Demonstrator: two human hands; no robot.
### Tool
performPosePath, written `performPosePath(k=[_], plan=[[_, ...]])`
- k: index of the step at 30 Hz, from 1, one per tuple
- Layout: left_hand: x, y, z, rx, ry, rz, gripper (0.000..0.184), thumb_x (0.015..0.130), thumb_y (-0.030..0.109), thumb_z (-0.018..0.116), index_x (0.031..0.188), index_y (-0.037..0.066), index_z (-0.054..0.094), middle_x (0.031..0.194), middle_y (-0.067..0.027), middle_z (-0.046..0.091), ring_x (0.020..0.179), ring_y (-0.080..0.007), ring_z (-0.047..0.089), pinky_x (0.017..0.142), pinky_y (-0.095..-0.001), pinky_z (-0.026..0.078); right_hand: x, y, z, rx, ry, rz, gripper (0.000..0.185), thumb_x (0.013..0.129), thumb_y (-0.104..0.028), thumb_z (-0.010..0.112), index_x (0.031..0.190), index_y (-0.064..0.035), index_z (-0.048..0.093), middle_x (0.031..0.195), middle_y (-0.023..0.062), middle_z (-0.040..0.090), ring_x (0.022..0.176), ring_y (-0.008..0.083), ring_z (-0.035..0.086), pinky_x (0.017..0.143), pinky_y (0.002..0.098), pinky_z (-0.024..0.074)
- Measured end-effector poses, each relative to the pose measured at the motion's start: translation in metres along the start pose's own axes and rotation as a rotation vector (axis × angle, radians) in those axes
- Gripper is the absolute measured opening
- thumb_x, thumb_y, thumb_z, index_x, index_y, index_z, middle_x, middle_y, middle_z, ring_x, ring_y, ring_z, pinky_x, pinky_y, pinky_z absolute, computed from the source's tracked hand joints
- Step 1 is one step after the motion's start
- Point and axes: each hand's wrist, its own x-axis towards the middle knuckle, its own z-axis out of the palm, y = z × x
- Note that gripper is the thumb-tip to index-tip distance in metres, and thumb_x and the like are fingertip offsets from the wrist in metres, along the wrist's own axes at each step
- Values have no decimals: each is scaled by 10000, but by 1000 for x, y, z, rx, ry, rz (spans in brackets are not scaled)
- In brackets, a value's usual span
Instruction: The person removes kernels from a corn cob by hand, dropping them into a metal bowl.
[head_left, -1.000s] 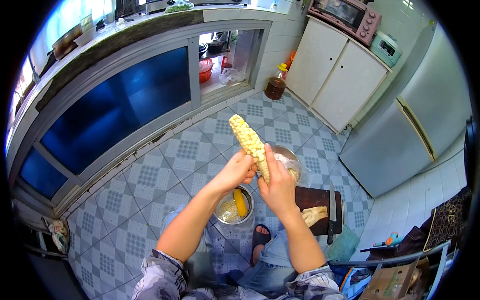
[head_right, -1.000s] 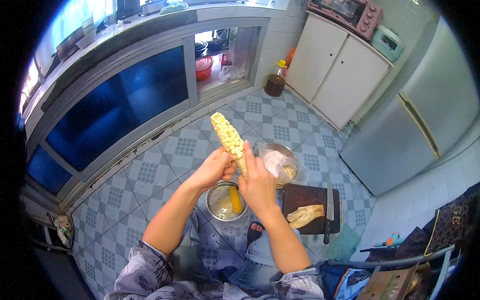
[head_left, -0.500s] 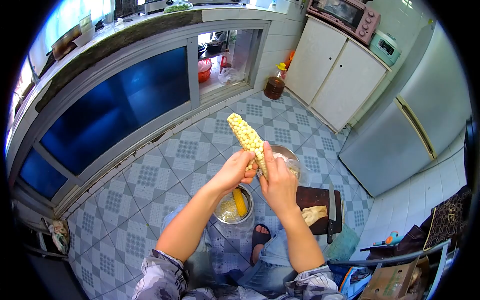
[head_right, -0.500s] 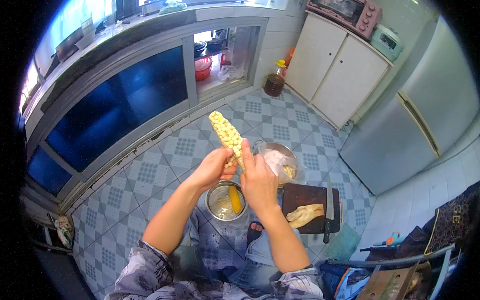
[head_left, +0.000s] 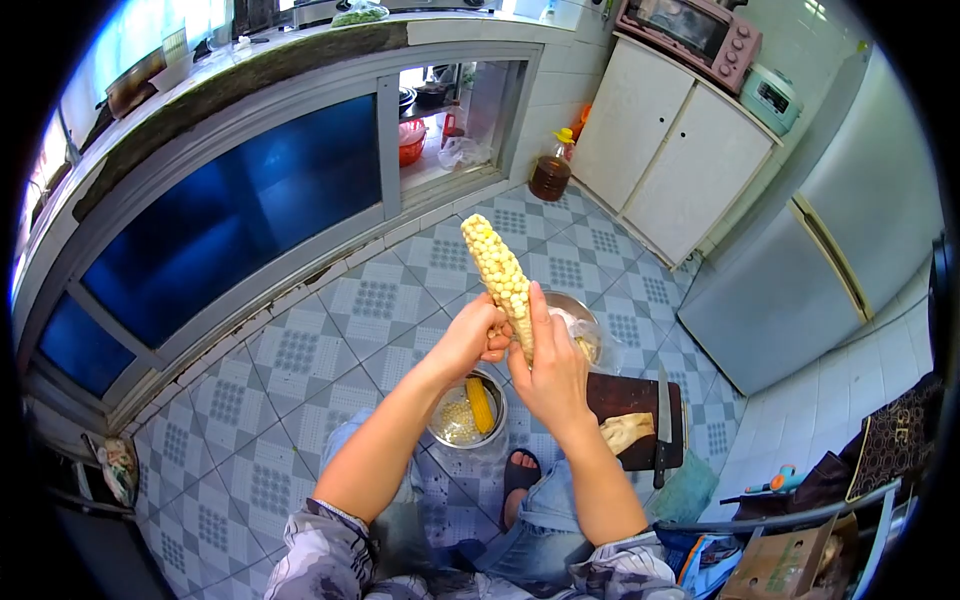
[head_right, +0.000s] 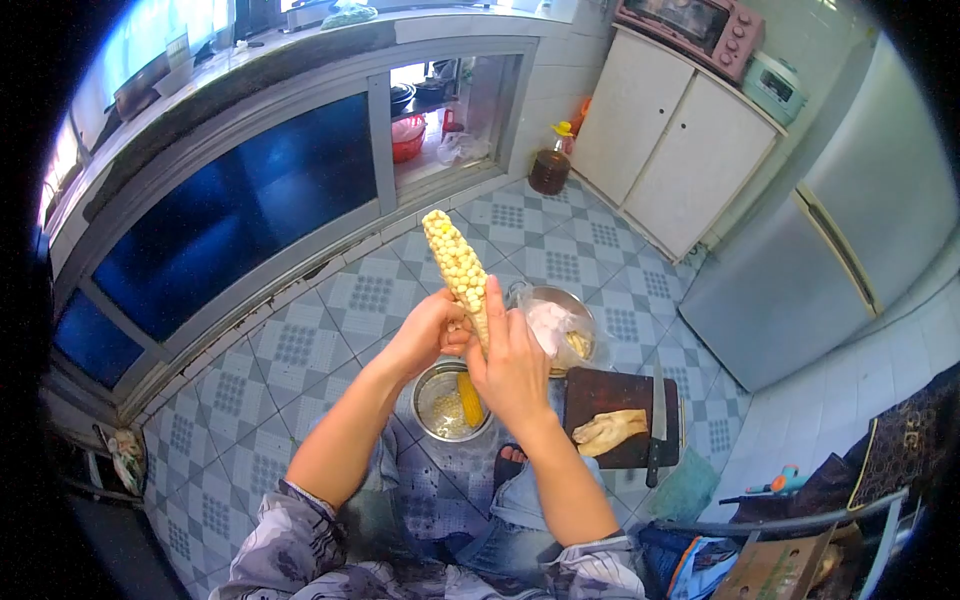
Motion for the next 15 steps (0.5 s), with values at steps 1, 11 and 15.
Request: performPosePath(k=[1,11,15], plan=[[0,1,-1,-26,-13,1,210,856,105,384,1042,63,472,717,27,438,530,-35,328,439,-183,249,0,0,0,1,6,-10,733,728,-81,593,1382,-18,268,853,153,500,760,324,555,647,410,457],[-4,6,4,-152,-17,50,133,910,171,444,933,48,489,745,-9,492,534,-37,390,422,-174,295,-3,2,10,91,254,53,676,738,-55,594,1330,33,280,948,205,510,892,352,528,745,423,436],[-5,1,4,-89,-21,20,127,891,164,517,907,40,498,728,0,488,514,-27,369,412,-170,279,-1,13,7,374,29,284,502,723,-84,619,1154,8,379,938,221,563,862,363,572,716,425,453]])
